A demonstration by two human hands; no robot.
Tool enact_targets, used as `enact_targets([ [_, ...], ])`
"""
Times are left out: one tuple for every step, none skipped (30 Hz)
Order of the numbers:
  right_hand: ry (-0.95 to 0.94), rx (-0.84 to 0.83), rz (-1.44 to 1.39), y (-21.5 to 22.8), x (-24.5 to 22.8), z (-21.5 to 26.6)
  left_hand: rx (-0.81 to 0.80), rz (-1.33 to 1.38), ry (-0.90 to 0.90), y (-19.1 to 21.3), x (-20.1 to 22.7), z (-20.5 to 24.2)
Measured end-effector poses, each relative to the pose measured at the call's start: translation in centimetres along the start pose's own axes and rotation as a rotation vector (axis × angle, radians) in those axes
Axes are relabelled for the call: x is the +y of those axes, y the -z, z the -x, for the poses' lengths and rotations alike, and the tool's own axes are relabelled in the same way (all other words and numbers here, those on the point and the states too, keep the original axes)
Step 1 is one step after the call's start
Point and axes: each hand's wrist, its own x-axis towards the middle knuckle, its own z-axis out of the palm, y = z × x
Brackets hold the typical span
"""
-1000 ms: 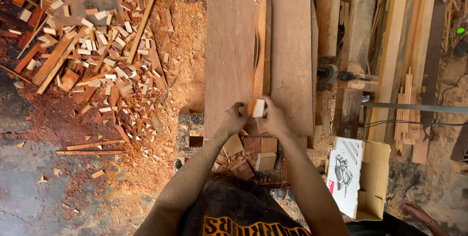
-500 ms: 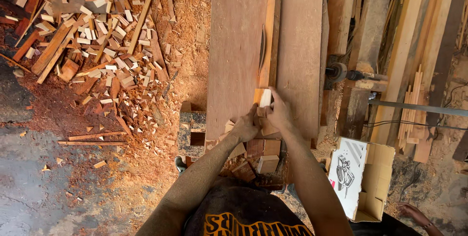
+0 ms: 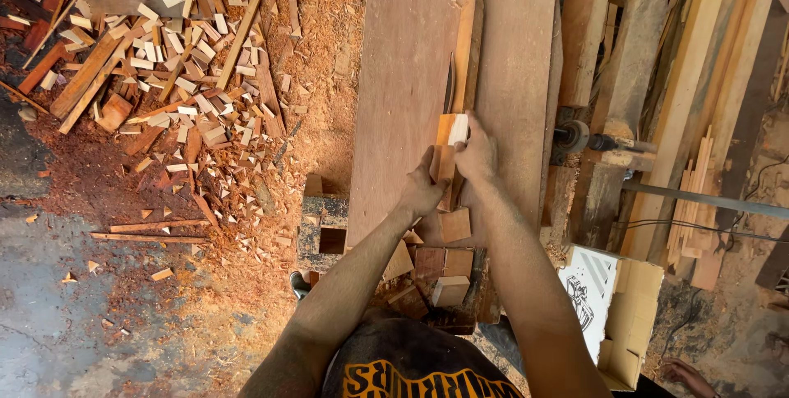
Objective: The person repeatedly presses small wooden blocks against a rotating grinding wheel to shape their edges. The person handles the blocks one at a time, rotating them to grind different sides, and places the finished pieces on a nearby pile.
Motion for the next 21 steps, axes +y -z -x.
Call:
enact_targets([
  [0.013,0.016,0.005,-0.2,0.0,-0.2,0.014,0.062,0.037,0.1,-0.5,1.1],
  [0.025,0.032,0.009,-0.3,0.0,-0.7,0.028,0.123,0.074,0.4,-1.0,2.3],
  [0.044,0.051,0.03,-0.3,-0.1,-1.3,0.056,0.122,0.045,0.9,-1.3,3.2],
  [0.063,0.07,0.05,-0.2,0.1,-1.7,0.084,0.12,0.015,1.2,-1.7,4.5],
  [0.087,0.088,0.07,-0.2,0.2,-2.3,0.116,0.118,-0.015,1.5,-2.0,5.6],
  [0.086,0.09,0.042,-0.1,0.4,-2.8,0.112,0.116,0.032,2.0,-2.3,6.6],
  [0.086,0.093,0.011,-0.1,0.4,-3.4,0.108,0.112,0.078,2.6,-2.6,7.5],
  [0.086,0.096,-0.02,-0.1,0.5,-4.1,0.105,0.108,0.124,3.1,-2.8,8.3],
  [0.103,0.109,-0.005,-0.1,0.5,-4.8,0.098,0.122,0.123,3.6,-2.8,8.9],
  [0.12,0.122,0.009,-0.1,0.6,-5.6,0.092,0.137,0.122,4.0,-2.9,9.4],
  [0.135,0.137,0.024,-0.1,0.8,-6.0,0.083,0.152,0.12,4.2,-2.9,10.0],
  [0.183,0.167,0.007,-0.2,1.0,-6.1,0.065,0.161,0.131,4.4,-2.9,10.7],
  [0.237,0.205,-0.014,-0.3,1.0,-6.2,0.051,0.167,0.134,4.7,-2.7,10.9],
  [0.291,0.244,-0.034,-0.3,1.0,-6.1,0.037,0.173,0.138,5.1,-2.7,11.1],
  [0.252,0.22,-0.056,-0.5,1.1,-5.5,0.056,0.124,0.128,5.1,-2.7,11.3],
  [0.214,0.195,-0.079,-1.2,1.3,-4.1,0.076,0.076,0.118,5.2,-2.7,11.4],
  [0.17,0.174,-0.099,-1.6,1.9,-2.2,0.089,0.028,0.107,5.3,-2.9,11.3],
  [0.222,0.183,-0.114,-2.3,2.6,0.4,0.123,0.004,0.093,5.4,-3.1,10.9],
  [0.271,0.183,-0.123,-3.1,3.4,3.7,0.157,-0.013,0.089,5.0,-3.4,10.9],
  [0.149,0.082,-0.065,-3.5,4.0,6.6,0.191,-0.03,0.085,4.4,-3.8,10.7],
  [0.033,-0.021,-0.002,-3.8,4.5,9.4,0.15,0.032,0.098,3.5,-4.1,10.4],
])
